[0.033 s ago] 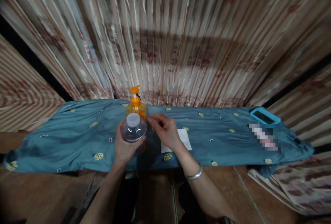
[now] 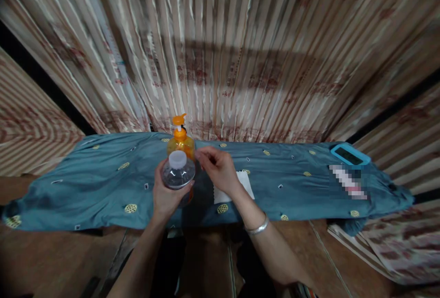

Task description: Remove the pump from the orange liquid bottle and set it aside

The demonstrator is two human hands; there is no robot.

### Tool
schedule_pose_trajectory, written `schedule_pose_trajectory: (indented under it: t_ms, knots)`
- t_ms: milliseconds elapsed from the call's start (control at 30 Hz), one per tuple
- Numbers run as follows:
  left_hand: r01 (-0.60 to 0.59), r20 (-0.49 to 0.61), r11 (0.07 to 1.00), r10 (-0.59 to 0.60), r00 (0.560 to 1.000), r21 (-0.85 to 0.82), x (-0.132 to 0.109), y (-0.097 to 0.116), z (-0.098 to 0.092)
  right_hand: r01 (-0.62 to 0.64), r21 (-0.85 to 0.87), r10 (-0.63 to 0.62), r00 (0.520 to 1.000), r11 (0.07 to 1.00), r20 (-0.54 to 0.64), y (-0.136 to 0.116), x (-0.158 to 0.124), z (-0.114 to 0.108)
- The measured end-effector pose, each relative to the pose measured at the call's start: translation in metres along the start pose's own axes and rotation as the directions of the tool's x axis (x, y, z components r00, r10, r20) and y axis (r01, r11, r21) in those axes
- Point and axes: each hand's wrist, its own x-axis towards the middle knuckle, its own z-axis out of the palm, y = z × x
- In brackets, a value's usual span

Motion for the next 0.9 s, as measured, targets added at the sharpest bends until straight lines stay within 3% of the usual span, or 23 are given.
schedule_pose_trajectory:
  t_ms: [133, 233, 300, 467, 533, 633, 767, 900]
  knots:
    - [0.022, -0.014, 1.0, -0.021, 1.0, 0.001, 0.001, 0.001, -0.001, 0.096, -0.175, -0.094, 0.995, 0.98, 0.016, -0.015, 0.037, -0.004]
    - [0.031, -0.018, 0.999, -0.031, 0.999, 0.022, 0.002, 0.0, -0.001, 0.177, -0.327, -0.126, 0.977, 0.928, 0.172, -0.031, 0.043, 0.002]
    - [0.032, -0.014, 0.999, -0.031, 0.999, 0.038, 0.002, -0.002, 0.0, 0.252, -0.478, -0.125, 0.951, 0.842, 0.282, -0.045, 0.041, 0.011]
    - [0.035, -0.023, 0.998, -0.033, 0.999, 0.048, 0.003, -0.004, 0.003, 0.4, -0.763, -0.074, 0.902, 0.507, 0.424, -0.064, 0.036, 0.03]
    - [0.042, -0.024, 0.999, -0.041, 0.999, 0.034, 0.003, -0.004, 0.002, 0.435, -0.792, -0.051, 0.887, 0.43, 0.459, -0.063, 0.037, 0.033]
    - [0.057, -0.008, 0.998, -0.057, 0.998, 0.019, 0.004, -0.004, 0.001, 0.478, -0.79, -0.026, 0.861, 0.384, 0.508, -0.06, 0.039, 0.033]
    - [0.05, -0.016, 0.999, -0.05, 0.999, 0.016, 0.004, -0.003, 0.0, 0.567, -0.731, -0.011, 0.793, 0.38, 0.609, -0.062, 0.044, 0.026]
    - [0.052, -0.022, 0.998, -0.051, 0.998, 0.043, 0.005, -0.002, 0.0, 0.658, -0.62, -0.001, 0.687, 0.428, 0.727, -0.075, 0.048, 0.017]
